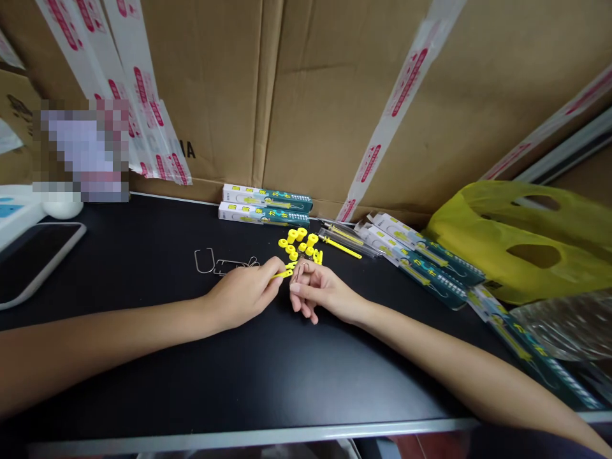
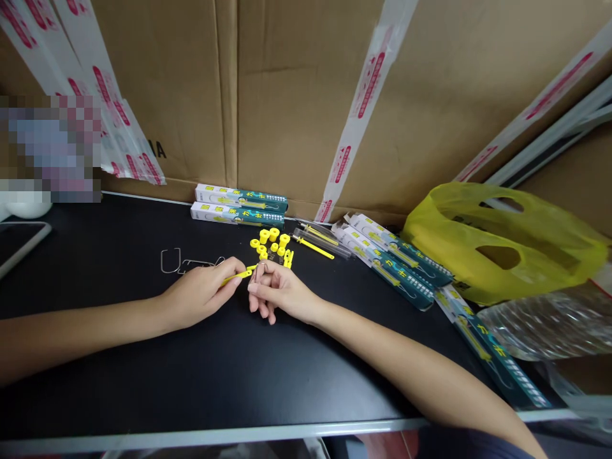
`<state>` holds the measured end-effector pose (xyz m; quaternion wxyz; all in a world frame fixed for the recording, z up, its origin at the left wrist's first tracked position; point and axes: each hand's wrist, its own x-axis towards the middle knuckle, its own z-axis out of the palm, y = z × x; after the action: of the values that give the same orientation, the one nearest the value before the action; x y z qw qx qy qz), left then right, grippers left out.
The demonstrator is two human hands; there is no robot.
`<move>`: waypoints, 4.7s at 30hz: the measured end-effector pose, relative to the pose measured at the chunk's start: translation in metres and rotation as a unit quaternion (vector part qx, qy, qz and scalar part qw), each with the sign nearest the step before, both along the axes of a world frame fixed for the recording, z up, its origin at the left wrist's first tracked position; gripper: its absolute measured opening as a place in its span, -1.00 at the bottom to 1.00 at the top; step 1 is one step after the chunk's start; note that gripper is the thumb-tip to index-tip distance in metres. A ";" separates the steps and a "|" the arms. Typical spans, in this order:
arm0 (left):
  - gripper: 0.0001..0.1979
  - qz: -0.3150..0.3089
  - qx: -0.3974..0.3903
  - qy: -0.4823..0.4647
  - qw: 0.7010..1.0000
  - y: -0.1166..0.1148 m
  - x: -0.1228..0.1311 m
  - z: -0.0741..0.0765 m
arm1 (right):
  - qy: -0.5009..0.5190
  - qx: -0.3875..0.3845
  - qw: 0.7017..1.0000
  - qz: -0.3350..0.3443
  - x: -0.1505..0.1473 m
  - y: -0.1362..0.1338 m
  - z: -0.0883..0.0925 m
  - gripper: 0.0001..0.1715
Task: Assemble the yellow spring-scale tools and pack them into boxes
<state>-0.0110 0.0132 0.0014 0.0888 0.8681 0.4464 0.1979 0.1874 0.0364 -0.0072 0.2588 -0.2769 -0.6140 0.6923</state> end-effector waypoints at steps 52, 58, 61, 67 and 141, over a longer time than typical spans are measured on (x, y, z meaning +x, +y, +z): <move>-0.81 -0.036 -0.027 0.074 0.996 -0.003 -0.001 -0.001 | -0.192 0.632 0.742 -0.115 0.007 -0.009 -0.010 -0.80; -0.74 -0.022 -0.018 0.088 0.996 -0.001 0.000 0.000 | -0.245 0.605 0.751 -0.101 0.008 -0.003 -0.013 -0.73; -0.75 -0.012 -0.016 0.087 0.996 -0.001 -0.001 0.001 | -0.234 0.578 0.776 -0.088 0.009 -0.001 -0.013 -0.78; -0.75 -0.004 -0.026 0.086 0.996 -0.001 -0.001 0.003 | -0.182 0.498 0.840 -0.118 0.010 -0.001 -0.011 -0.85; -0.79 -0.021 -0.122 0.094 0.988 -0.002 -0.003 0.007 | -0.132 0.306 0.940 -0.072 0.006 0.005 -0.007 -0.65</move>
<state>-0.0136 0.0110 0.0084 0.1560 0.8746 0.4554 0.0574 0.1931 0.0413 -0.0141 0.2966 -0.3166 -0.8036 0.4074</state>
